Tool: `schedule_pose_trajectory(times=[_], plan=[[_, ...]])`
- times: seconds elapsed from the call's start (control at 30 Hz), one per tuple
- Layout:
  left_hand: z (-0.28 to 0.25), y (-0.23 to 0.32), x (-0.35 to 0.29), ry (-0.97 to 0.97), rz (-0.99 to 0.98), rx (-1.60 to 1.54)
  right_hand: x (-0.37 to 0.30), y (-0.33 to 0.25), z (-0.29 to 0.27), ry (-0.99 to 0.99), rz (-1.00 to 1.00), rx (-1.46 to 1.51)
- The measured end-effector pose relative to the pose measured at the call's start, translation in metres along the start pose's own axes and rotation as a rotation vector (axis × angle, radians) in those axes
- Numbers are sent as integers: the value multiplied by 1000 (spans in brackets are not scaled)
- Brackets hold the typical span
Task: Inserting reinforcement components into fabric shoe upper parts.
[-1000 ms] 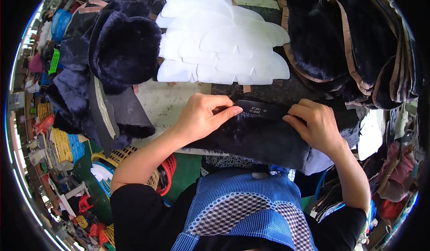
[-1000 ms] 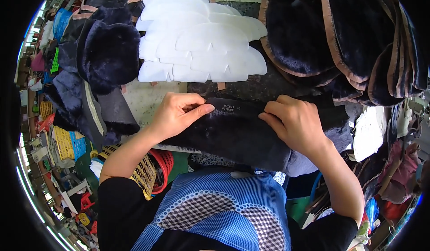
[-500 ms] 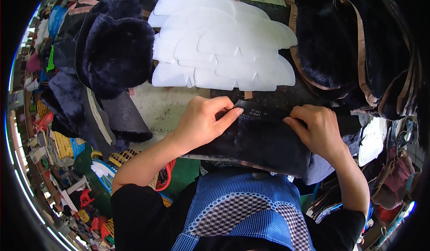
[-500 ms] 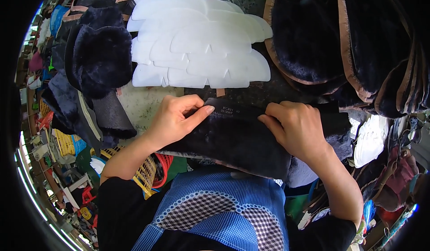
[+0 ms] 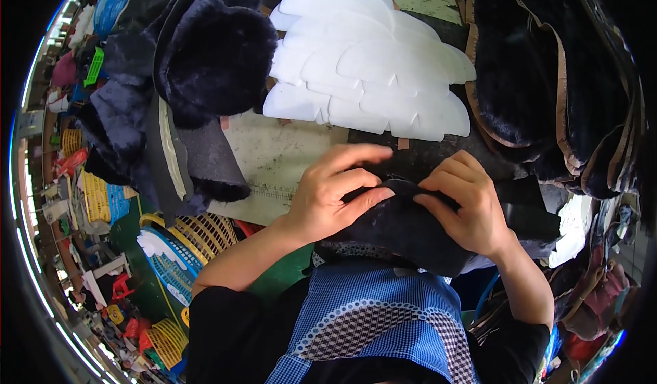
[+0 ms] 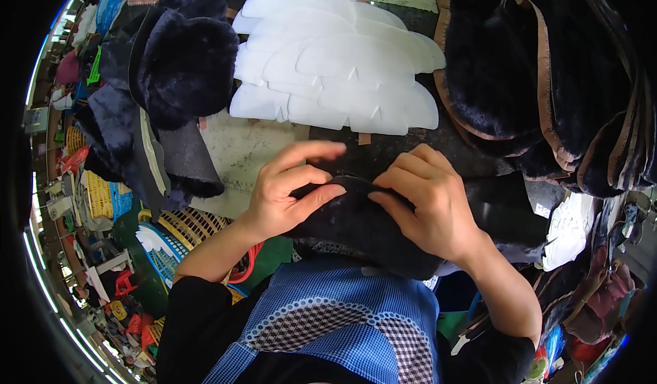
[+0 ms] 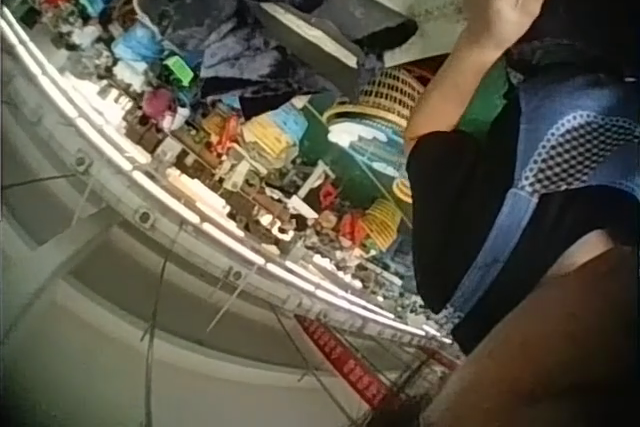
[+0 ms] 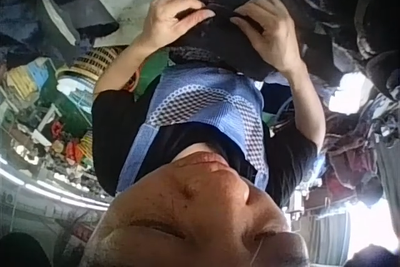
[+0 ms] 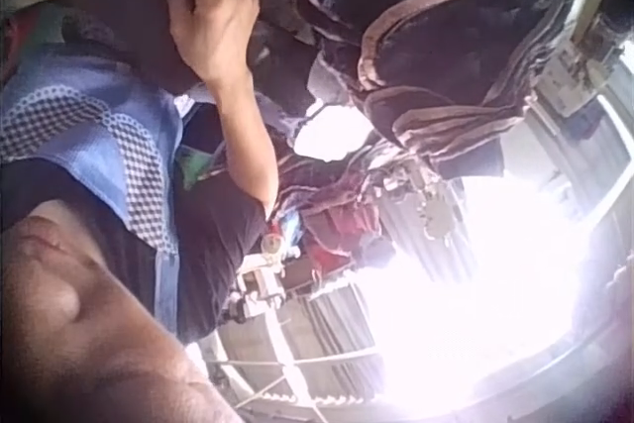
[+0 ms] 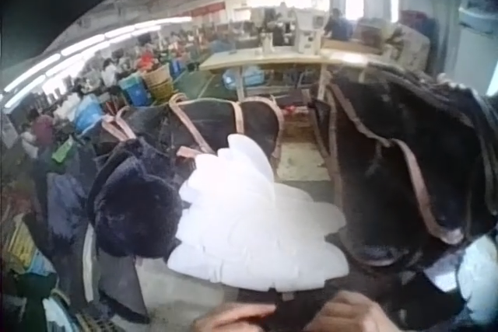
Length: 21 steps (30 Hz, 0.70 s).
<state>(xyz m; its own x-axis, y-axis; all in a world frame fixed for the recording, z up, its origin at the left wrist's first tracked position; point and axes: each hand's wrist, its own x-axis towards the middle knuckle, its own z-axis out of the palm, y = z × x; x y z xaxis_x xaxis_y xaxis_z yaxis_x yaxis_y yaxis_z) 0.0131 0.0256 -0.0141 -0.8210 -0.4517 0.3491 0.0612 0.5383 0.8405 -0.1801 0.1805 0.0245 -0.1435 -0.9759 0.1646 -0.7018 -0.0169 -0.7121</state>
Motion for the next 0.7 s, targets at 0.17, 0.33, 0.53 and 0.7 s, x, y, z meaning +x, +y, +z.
schedule_pose_trajectory(times=[0.17,0.33,0.53,0.7], plan=[[-1,4,-12,-57,-245,-341,-5,-8,-2,0,-11,31],[0,9,-16,-120,-485,-507,-9,-12,1,-15,9,85],[1,15,11,-494,-258,-320,-16,-14,7,-164,28,56],[-1,4,-4,-388,-377,-134,-48,-16,-21,9,218,-321]])
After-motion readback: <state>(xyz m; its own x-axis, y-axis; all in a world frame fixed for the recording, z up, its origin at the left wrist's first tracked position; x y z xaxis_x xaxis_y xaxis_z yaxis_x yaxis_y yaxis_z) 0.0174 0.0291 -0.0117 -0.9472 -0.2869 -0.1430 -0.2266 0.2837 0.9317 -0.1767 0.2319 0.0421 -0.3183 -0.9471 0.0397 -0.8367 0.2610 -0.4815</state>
